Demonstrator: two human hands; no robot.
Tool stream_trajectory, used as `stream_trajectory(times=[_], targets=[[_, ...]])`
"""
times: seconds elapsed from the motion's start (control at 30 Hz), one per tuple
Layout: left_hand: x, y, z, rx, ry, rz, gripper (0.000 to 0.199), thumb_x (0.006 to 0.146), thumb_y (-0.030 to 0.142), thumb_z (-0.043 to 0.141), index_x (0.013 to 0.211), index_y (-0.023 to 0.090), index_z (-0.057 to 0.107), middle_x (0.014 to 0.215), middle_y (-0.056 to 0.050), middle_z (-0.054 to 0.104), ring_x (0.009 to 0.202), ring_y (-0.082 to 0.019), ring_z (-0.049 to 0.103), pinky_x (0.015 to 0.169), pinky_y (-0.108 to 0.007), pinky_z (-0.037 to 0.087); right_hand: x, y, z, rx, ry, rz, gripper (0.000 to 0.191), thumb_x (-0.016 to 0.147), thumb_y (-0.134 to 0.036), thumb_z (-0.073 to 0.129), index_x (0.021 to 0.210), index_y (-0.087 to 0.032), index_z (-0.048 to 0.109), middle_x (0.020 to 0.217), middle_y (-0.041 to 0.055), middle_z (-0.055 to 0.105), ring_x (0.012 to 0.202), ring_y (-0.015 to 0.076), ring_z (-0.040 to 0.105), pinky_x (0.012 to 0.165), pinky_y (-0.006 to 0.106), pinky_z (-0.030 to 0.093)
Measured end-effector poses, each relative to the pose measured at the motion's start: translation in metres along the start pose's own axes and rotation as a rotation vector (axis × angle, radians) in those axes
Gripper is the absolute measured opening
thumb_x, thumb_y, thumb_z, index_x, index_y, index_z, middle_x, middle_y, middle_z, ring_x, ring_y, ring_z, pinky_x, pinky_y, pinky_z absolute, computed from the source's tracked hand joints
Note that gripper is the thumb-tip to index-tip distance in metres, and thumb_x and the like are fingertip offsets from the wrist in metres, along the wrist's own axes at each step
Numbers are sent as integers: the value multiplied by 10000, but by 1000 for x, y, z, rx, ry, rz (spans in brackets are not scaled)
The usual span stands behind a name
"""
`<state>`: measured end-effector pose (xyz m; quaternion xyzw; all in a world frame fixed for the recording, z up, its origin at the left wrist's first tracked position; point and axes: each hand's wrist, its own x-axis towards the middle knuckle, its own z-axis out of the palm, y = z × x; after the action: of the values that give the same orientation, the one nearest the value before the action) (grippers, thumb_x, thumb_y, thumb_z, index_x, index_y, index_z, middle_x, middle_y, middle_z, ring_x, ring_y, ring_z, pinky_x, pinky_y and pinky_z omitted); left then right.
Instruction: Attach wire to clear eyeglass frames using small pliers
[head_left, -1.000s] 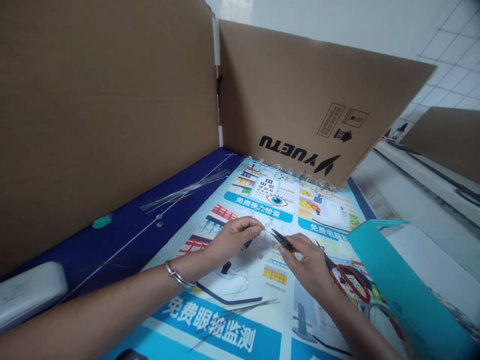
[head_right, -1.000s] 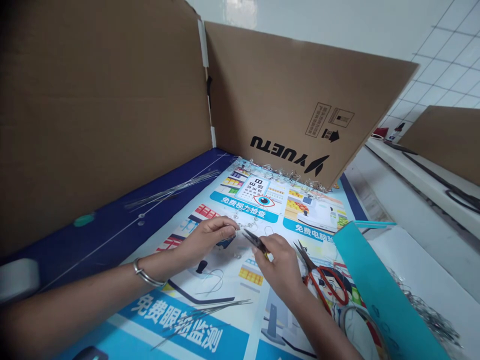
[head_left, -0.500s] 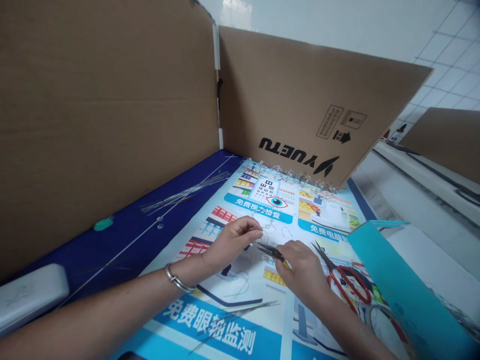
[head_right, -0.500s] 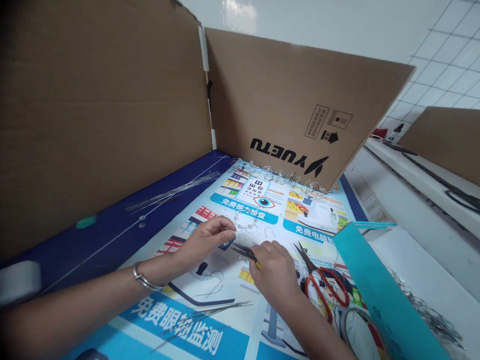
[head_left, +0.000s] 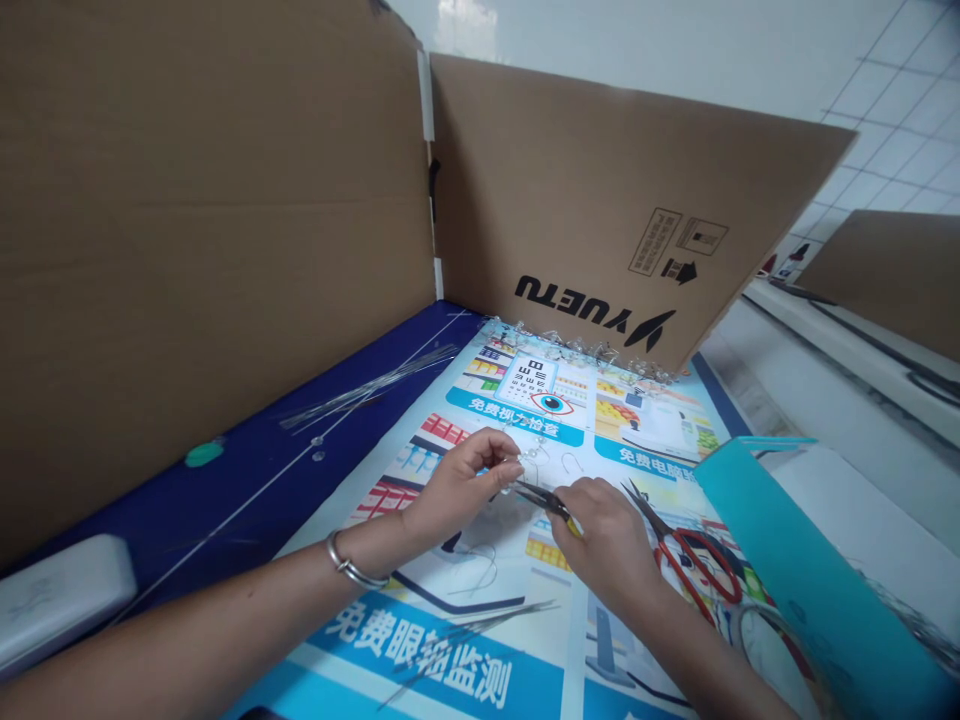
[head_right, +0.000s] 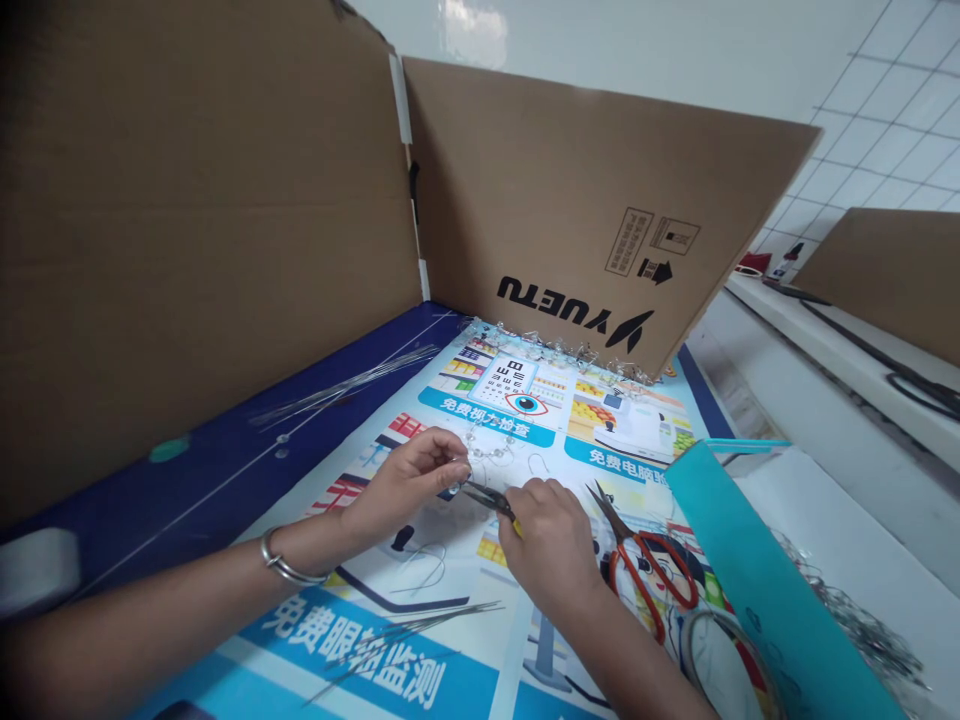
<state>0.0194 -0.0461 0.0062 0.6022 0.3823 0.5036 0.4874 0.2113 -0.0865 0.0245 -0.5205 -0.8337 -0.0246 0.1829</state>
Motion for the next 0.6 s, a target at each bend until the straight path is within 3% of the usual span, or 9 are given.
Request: stream_trajectory(times=[0.33,0.6], targets=[[-2,7,-1,260,-7,145,141,777,267,562,866,160,540,791,-12,562,719,-110,517,685,-243,420,1,-3,-7,-51,-66,22,146,801,-240,479,855,-197,607,784,55,582,790,189,495,716,291,352],[-4,4,1,294,25,215,106,784,236,559,849,160,528,797,-12,562,747,-114,526,703,-247,424,-1,-7,-11,-103,-81,69,145,816,-263,464,814,-203,596,788,34,578,778,171,480,687,273,309]])
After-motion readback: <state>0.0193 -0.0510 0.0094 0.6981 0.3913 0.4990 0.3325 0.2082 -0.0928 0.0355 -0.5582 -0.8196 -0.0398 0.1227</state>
